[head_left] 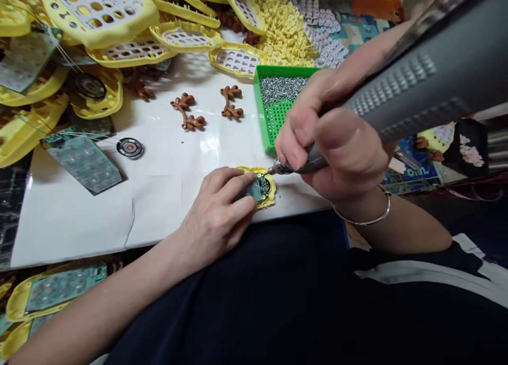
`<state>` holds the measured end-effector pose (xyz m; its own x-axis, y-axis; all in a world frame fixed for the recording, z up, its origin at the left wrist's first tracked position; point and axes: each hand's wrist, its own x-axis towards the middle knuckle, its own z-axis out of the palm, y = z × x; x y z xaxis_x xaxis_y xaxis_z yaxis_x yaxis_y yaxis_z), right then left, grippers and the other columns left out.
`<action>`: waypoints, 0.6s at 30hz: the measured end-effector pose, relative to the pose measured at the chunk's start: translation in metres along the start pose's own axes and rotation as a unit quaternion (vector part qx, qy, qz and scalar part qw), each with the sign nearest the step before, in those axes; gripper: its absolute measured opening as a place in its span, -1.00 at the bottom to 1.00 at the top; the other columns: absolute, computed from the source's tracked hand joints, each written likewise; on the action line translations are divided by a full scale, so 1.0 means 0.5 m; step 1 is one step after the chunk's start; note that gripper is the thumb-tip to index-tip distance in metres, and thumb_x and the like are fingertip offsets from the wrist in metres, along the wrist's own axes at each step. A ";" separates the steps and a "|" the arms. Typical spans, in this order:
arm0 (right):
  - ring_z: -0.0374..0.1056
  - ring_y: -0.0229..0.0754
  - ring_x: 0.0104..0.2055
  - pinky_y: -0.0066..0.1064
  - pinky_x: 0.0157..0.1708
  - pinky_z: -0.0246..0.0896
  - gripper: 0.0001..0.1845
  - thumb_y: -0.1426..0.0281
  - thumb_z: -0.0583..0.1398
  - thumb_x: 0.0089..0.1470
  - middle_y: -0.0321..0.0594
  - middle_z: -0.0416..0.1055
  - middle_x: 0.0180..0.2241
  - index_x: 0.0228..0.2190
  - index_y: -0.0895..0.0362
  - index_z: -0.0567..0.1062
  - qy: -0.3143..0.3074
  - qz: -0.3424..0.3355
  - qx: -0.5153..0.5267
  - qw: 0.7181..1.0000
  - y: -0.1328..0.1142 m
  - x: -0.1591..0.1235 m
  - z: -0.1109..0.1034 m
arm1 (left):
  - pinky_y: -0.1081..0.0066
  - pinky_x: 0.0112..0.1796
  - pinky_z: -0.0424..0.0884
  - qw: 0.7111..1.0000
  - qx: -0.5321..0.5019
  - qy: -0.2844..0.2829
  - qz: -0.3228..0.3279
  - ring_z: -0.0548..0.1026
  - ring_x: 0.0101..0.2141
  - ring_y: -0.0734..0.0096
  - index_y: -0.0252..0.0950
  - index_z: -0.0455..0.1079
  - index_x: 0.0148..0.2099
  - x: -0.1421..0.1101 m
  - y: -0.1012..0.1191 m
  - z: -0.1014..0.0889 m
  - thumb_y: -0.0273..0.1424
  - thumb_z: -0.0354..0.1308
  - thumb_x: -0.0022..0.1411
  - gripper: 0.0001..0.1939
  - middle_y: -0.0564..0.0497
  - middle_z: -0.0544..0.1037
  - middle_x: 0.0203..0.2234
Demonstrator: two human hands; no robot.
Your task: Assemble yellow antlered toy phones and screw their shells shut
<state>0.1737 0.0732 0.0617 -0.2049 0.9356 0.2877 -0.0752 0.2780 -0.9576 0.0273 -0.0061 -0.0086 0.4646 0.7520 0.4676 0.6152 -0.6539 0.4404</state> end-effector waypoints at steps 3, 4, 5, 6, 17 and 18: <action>0.10 -0.38 -0.71 -0.43 -0.67 0.16 -0.77 0.46 0.23 -0.16 -0.54 0.17 -0.66 -0.50 -0.01 0.24 -0.029 -0.063 0.077 0.995 0.017 0.005 -0.001 | 0.09 -0.07 0.44 1.000 0.000 0.000 -0.001 0.41 -0.03 0.09 -0.32 0.41 -0.31 0.000 0.000 -0.001 -0.54 0.13 0.25 -0.92 -0.20 0.53 -0.04; 0.08 -0.40 -0.73 -0.44 -0.69 0.13 -0.76 0.50 0.24 -0.14 -0.55 0.20 -0.66 -0.48 -0.01 0.28 -0.051 -0.080 0.112 0.989 0.023 0.007 -0.004 | 0.10 -0.07 0.45 1.000 0.000 0.000 0.000 0.41 -0.03 0.10 -0.32 0.41 -0.31 0.000 -0.001 -0.001 -0.54 0.13 0.25 -0.92 -0.20 0.53 -0.04; 0.07 -0.41 -0.74 -0.45 -0.71 0.10 -0.77 0.51 0.25 -0.11 -0.55 0.23 -0.64 -0.44 -0.01 0.32 -0.075 -0.094 0.146 0.982 0.027 0.010 -0.009 | 0.10 -0.07 0.45 1.000 0.000 0.001 0.000 0.41 -0.03 0.10 -0.31 0.41 -0.32 0.000 -0.001 -0.001 -0.54 0.12 0.25 -0.91 -0.21 0.53 -0.04; 0.11 -0.40 -0.73 -0.45 -0.72 0.09 -0.76 0.50 0.27 -0.08 -0.54 0.27 -0.62 -0.36 0.00 0.36 -0.098 -0.103 0.171 0.975 0.029 0.013 -0.014 | 0.09 -0.07 0.45 1.000 -0.001 0.002 0.002 0.41 -0.03 0.10 -0.31 0.41 -0.32 0.000 -0.001 0.000 -0.55 0.12 0.25 -0.91 -0.21 0.53 -0.04; 0.14 -0.34 -0.68 -0.39 -0.65 0.08 -0.62 0.08 0.34 -0.09 -0.48 0.17 -0.59 -0.28 -0.09 0.35 0.104 -0.230 0.049 0.966 0.044 0.129 -0.052 | -0.10 0.09 0.35 0.999 0.027 0.043 -0.013 0.33 0.15 -0.06 -0.37 0.37 -0.04 -0.018 0.001 -0.034 -0.51 0.19 0.24 -0.77 -0.36 0.36 0.13; 0.15 -0.33 -0.66 -0.39 -0.64 0.10 -0.60 0.05 0.34 -0.10 -0.47 0.17 -0.58 -0.28 -0.11 0.35 0.106 -0.219 0.043 0.969 0.058 0.136 -0.055 | -0.03 0.05 0.40 0.998 0.027 0.046 -0.026 0.36 0.11 -0.02 -0.38 0.36 0.00 -0.022 -0.003 -0.041 -0.51 0.19 0.24 -0.72 -0.36 0.38 0.11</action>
<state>0.1846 0.1509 0.0532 0.0688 0.7584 0.6482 -0.1923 0.6476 -0.7373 0.0082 -0.0152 0.0012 0.3727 0.7719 0.5150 0.6709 -0.6076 0.4251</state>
